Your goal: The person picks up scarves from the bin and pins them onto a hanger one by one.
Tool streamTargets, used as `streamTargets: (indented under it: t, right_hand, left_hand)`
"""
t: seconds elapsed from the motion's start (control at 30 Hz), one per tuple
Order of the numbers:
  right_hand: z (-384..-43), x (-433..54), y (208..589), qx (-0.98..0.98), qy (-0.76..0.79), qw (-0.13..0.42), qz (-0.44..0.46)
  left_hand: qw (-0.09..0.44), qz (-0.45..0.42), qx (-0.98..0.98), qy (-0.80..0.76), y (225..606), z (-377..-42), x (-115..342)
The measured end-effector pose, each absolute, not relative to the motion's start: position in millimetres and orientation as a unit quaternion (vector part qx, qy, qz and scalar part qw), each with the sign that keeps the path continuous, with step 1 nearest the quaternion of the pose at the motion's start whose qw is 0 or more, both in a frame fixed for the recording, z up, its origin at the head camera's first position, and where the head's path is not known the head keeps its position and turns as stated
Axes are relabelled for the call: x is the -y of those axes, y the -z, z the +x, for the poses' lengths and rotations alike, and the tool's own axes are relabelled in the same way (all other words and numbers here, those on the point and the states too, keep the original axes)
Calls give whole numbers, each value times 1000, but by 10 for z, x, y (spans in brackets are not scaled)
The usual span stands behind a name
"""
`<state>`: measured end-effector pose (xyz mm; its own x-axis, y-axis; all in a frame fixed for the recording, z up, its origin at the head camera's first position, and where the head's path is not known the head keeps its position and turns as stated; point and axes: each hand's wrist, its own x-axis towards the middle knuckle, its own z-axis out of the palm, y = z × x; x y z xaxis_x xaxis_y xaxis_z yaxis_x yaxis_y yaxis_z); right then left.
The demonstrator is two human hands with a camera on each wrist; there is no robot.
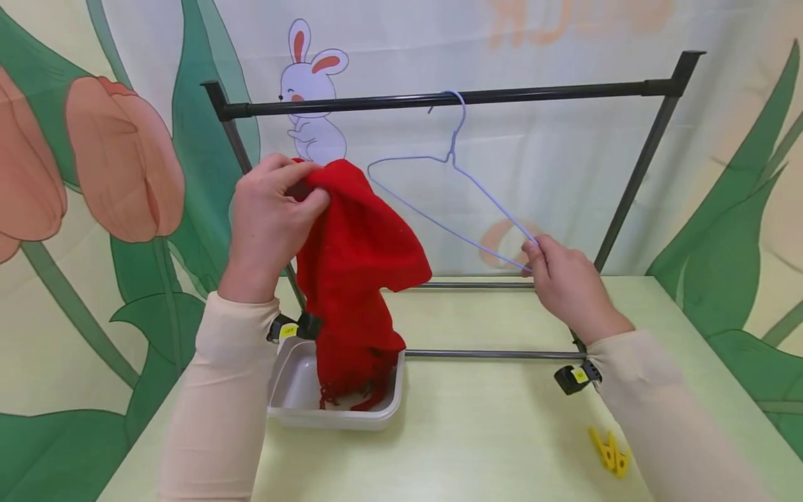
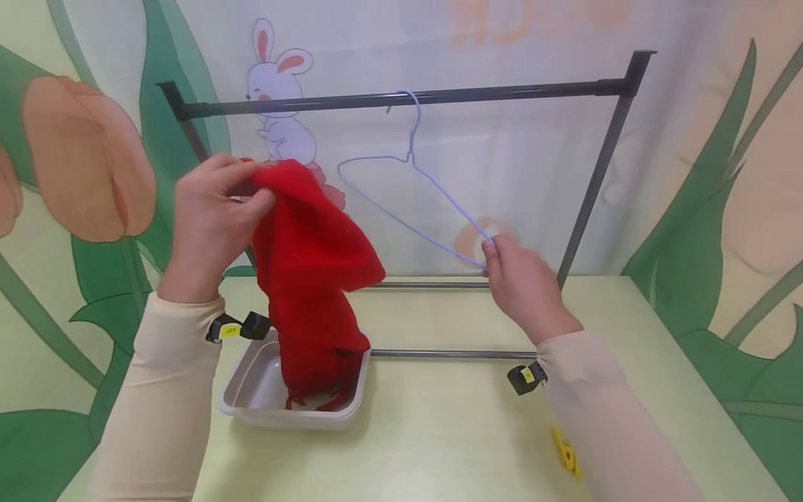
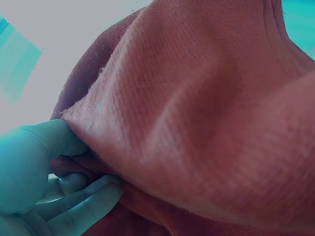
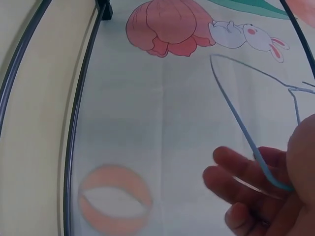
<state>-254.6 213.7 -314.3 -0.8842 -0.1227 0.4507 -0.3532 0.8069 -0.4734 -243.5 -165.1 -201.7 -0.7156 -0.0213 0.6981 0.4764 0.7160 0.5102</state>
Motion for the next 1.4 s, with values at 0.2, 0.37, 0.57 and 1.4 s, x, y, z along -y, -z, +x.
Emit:
streamTargets:
  t: [0.2,0.37,0.57,1.4]
  right_hand:
    - [-2447,-2128,3074,901,-324,257,130]
    - [-2319,-2176,2961,877,-348,306,125]
    - [-2173,-2184,2917,839,-383,358,144]
    - [-1716,-1656,3318,777,-538,274,177]
  left_hand:
    - [355,-138,855,352,2039,-2458,1603]
    - [365,-150,850,348,2063,-2472,1575]
    - [369,-156,845,355,2058,-2478,1570]
    - [383,-204,829,353,1794,-2433,904]
